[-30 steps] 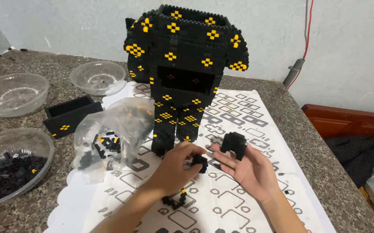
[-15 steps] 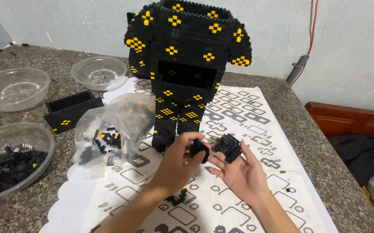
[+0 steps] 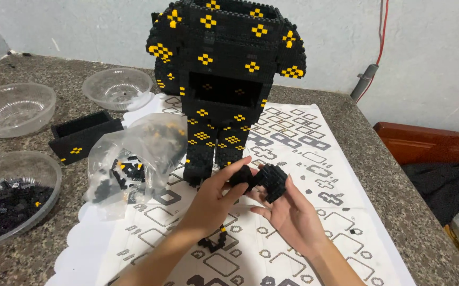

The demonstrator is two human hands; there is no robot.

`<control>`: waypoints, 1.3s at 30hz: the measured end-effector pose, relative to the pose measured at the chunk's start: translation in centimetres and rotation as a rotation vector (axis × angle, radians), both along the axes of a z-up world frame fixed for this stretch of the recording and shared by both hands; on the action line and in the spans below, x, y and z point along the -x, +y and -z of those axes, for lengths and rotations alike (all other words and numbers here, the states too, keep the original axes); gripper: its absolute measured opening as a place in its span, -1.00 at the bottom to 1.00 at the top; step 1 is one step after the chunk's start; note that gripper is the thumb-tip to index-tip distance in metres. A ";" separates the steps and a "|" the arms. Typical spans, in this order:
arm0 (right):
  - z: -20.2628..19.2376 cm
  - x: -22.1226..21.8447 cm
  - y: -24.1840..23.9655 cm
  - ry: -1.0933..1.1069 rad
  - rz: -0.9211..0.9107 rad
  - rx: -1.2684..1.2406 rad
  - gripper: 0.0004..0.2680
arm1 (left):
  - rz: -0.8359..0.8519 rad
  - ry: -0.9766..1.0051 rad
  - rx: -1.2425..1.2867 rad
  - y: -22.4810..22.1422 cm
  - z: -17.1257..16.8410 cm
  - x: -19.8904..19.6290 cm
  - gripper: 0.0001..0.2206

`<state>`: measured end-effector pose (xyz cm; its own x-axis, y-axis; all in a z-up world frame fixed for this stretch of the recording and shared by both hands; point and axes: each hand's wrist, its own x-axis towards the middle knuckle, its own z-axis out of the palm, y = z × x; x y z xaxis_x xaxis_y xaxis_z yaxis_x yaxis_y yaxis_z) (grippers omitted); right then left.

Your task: Assembling a large figure using small interlocking building blocks

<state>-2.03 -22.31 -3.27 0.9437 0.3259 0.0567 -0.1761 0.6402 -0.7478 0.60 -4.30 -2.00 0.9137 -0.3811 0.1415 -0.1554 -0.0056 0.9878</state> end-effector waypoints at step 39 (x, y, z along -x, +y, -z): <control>-0.3 0.5 -1.4 -0.169 0.097 0.376 -0.51 | -0.042 -0.557 0.072 0.4 1.0 0.0 -0.65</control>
